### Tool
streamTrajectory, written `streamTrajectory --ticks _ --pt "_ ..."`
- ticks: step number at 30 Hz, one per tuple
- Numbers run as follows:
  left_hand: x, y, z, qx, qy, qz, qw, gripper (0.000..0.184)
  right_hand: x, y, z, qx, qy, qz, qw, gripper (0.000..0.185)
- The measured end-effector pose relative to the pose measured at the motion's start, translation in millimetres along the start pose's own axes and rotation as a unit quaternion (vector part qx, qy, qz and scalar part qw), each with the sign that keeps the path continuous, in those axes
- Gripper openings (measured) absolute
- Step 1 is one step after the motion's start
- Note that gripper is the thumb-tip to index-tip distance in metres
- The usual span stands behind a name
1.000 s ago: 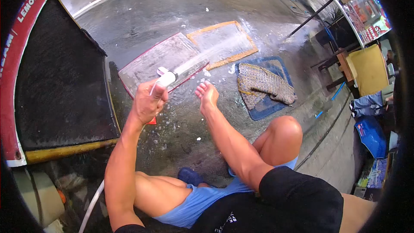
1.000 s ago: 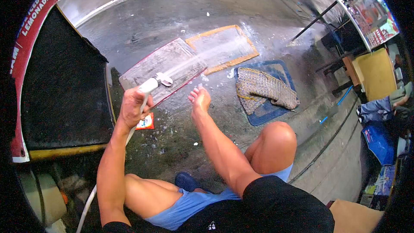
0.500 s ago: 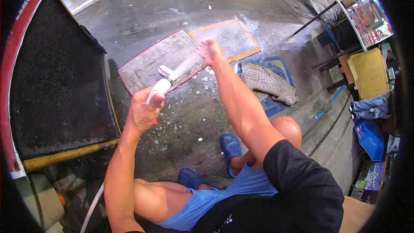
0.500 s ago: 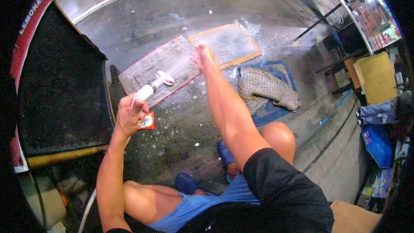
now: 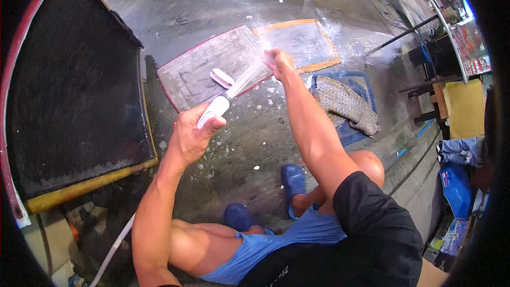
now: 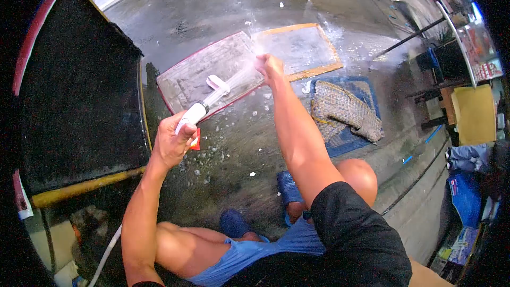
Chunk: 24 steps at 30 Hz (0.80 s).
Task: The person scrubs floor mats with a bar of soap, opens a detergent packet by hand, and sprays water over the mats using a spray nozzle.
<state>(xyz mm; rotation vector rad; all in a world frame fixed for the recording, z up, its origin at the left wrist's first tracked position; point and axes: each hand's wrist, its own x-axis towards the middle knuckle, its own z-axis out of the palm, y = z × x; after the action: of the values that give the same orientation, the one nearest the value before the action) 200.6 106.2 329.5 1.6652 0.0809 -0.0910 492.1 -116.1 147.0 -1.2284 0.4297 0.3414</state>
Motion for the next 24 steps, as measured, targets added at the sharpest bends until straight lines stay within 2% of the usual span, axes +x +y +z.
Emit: streamTrajectory --ticks 3,5,8,9,12,15,18,19,20,22,24 --pt "-1 -2 -4 0.029 0.014 0.003 0.999 0.07 -3 34 5 0.004 0.009 -0.006 1.0 0.018" --pt "-3 -2 -10 0.064 0.006 -0.03 0.997 0.067 -15 57 11 -0.02 -0.006 -0.025 0.999 0.018" --pt "-4 -6 -18 0.104 0.015 -0.057 0.993 0.064 13 114 15 -0.239 -0.034 -0.103 0.965 0.02" --pt "-5 -8 -20 0.115 0.021 -0.063 0.991 0.063 6 120 19 -0.446 -0.019 -0.257 0.857 0.025" --pt "-10 -11 -27 0.111 0.035 -0.107 0.988 0.064 -6 150 47 -0.493 -0.055 -0.422 0.759 0.03" --pt "-15 -9 -28 0.119 0.057 -0.103 0.986 0.063 1 175 72 -0.346 -0.104 -0.329 0.873 0.039" --pt "-25 -5 -33 0.149 0.057 -0.105 0.982 0.059 25 203 81 -0.481 -0.112 -0.305 0.814 0.047" --pt "-26 -1 -30 0.145 0.062 -0.094 0.983 0.059 28 210 81 -0.408 -0.129 -0.277 0.861 0.048" --pt "-26 5 -29 0.14 0.066 -0.081 0.984 0.058 29 216 79 -0.436 -0.127 -0.252 0.854 0.049" --pt "-26 8 -32 0.157 0.048 -0.116 0.98 0.058 23 219 80 -0.495 -0.126 -0.204 0.835 0.05" --pt "-23 4 -34 0.172 0.046 -0.125 0.976 0.058 22 224 75 -0.612 -0.141 -0.265 0.732 0.051"
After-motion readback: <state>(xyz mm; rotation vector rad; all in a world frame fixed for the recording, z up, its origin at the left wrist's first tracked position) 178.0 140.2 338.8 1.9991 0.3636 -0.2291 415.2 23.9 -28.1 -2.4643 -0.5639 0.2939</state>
